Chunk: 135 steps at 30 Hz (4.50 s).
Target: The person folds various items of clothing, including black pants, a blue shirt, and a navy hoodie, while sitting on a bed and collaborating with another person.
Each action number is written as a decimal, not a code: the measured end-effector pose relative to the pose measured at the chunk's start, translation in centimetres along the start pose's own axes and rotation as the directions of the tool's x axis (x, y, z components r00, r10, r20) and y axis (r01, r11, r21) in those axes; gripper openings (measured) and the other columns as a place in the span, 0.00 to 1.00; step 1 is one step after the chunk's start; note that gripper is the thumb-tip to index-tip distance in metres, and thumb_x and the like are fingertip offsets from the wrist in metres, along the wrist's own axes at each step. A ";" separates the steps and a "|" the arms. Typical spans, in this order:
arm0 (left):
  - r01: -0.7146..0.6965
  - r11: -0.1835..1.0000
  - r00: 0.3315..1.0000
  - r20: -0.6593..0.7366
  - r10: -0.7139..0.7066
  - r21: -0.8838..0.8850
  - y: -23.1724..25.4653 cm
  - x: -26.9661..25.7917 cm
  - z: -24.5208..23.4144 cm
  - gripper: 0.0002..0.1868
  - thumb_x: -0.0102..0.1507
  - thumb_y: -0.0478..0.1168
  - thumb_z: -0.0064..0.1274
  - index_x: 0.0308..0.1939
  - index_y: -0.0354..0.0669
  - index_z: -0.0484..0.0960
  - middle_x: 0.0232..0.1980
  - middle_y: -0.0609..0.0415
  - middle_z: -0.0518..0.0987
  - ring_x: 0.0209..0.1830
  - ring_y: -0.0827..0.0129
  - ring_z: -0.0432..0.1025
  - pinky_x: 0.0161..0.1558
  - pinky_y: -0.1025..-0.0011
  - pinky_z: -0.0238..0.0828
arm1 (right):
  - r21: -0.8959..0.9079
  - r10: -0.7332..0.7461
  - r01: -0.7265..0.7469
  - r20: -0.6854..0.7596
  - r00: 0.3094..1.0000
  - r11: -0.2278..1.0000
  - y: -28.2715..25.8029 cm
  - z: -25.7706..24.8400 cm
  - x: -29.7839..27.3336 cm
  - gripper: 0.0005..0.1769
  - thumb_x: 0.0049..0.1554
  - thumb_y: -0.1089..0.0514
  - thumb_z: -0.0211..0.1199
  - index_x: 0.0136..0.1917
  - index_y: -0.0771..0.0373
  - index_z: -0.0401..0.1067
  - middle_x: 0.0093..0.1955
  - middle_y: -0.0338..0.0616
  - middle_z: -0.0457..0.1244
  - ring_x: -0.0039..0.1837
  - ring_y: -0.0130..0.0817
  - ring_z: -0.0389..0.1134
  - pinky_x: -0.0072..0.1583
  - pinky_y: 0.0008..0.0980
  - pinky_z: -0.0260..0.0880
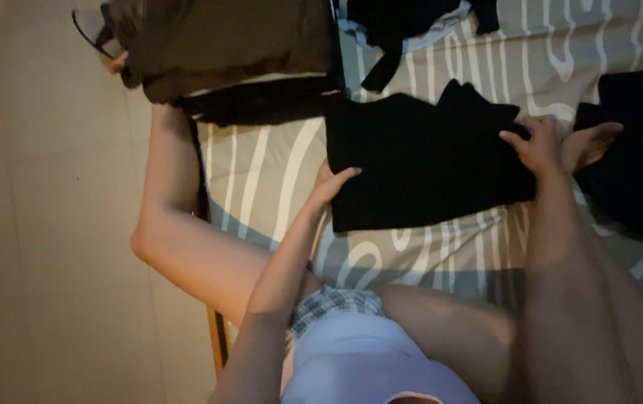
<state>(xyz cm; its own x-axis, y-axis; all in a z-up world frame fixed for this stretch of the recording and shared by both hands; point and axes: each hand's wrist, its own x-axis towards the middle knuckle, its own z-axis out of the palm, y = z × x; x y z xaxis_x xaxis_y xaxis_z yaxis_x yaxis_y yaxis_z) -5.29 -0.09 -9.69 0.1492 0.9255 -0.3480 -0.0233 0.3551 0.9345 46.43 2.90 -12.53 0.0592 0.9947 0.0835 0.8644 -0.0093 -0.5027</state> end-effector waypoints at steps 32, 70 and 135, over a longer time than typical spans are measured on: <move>0.093 0.961 0.957 -0.289 -0.014 0.262 14.3 -14.3 -30.6 0.29 0.60 0.41 0.54 0.66 0.39 0.75 0.59 0.48 0.80 0.59 0.60 0.74 0.60 0.65 0.70 | 0.727 -0.639 0.012 0.596 0.487 0.687 -47.5 1.4 -1.2 0.21 0.62 0.58 0.62 0.68 0.61 0.71 0.62 0.45 0.71 0.62 0.32 0.73 0.61 0.33 0.74; -0.476 0.287 0.874 0.411 0.258 0.831 7.5 0.1 1.7 0.36 0.65 0.50 0.61 0.77 0.55 0.69 0.63 0.52 0.74 0.66 0.55 0.66 0.72 0.55 0.59 | -0.149 -0.468 0.613 0.516 0.718 0.776 -27.4 2.1 2.3 0.16 0.50 0.64 0.65 0.52 0.56 0.70 0.51 0.42 0.63 0.58 0.43 0.66 0.60 0.45 0.64; -0.703 -0.041 0.627 0.646 0.434 0.710 7.6 -4.7 -0.9 0.32 0.62 0.36 0.55 0.69 0.60 0.70 0.70 0.48 0.70 0.72 0.56 0.64 0.75 0.43 0.52 | 0.122 -0.041 0.008 0.273 0.961 0.993 -26.6 0.7 7.4 0.27 0.59 0.63 0.62 0.70 0.68 0.63 0.67 0.65 0.52 0.53 0.59 0.64 0.57 0.50 0.65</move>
<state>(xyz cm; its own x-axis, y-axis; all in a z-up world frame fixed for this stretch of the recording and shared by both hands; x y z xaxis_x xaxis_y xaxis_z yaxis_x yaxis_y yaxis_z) -7.08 -1.62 -0.99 0.7226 0.6499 0.2358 0.5976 -0.7586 0.2595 23.55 10.54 0.85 -0.1149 0.9842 -0.1344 0.7978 0.0109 -0.6029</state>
